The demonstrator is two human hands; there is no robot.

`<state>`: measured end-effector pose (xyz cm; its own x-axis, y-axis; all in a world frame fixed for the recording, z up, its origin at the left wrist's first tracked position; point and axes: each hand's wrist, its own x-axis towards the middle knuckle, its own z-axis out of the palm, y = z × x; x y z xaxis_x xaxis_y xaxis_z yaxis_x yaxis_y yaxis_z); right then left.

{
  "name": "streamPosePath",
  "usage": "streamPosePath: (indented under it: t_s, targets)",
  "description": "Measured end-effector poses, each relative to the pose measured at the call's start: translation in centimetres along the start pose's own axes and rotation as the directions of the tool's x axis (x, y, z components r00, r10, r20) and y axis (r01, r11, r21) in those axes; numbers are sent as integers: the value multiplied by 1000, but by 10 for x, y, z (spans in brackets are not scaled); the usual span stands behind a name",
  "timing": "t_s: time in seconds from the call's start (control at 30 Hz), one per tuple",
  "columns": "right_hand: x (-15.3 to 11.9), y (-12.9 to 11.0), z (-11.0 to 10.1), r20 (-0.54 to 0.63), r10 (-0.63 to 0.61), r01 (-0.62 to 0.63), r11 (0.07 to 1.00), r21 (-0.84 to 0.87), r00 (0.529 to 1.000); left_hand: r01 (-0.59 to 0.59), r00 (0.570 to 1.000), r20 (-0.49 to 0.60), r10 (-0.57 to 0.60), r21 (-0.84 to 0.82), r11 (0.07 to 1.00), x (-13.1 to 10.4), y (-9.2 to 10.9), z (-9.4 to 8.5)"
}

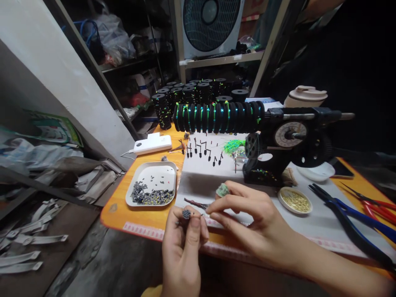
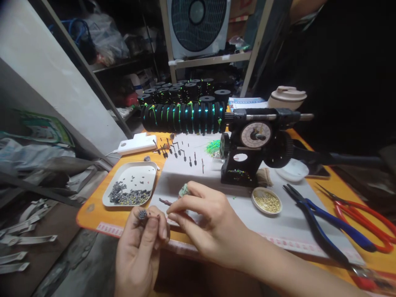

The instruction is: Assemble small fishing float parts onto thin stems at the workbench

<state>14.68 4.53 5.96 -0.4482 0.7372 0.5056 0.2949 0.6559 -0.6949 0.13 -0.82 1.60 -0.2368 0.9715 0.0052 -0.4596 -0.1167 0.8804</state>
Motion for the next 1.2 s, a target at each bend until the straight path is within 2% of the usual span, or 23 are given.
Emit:
streamPosePath:
  t_s: [0.13, 0.23, 0.33, 0.43, 0.6, 0.7, 0.77, 0.83, 0.93, 1.07, 1.2]
  targets:
    - [-2, 2, -1, -71, 118, -113, 991, 66, 990, -21, 999, 42, 21, 17, 1000, 2, 0, -2]
    - [-3, 5, -2, -62, 203, -189, 965, 182, 977, -50, 996, 80, 47, 36, 998, 1, -3, -1]
    - [-5, 5, -3, -54, 211, -191, 948, 253, 976, -93, 993, 79, 86, 80, 992, -1, -5, 2]
    - [-6, 4, -4, -64, 193, -173, 956, 235, 979, -134, 990, 48, 129, 117, 984, -2, -6, 5]
    - [-7, 1, -4, -51, 154, -148, 984, 97, 987, -184, 983, 18, 183, 145, 972, -2, -5, 7]
    - [-6, 0, -3, -65, 62, -60, 998, 29, 996, -189, 981, -15, 194, 162, 969, -3, -2, 8]
    - [-5, 1, -1, -63, -63, 62, 998, -32, 996, -187, 977, -63, 202, 190, 964, -4, -1, 9]
    - [-6, 3, 1, -44, -206, 198, 970, -142, 978, -171, 972, -125, 201, 215, 962, -4, 0, 10]
    - [-8, 9, 3, 11, -366, 349, 878, -328, 931, -132, 968, -176, 179, 249, 959, -2, 1, 9]
    - [-11, 14, 3, 108, -447, 446, 780, -439, 888, -90, 976, -157, 148, 328, 940, 1, 2, 5]
    - [-11, 13, 3, 114, -465, 454, 735, -503, 878, -78, 980, -139, 145, 397, 914, 0, 4, 2]
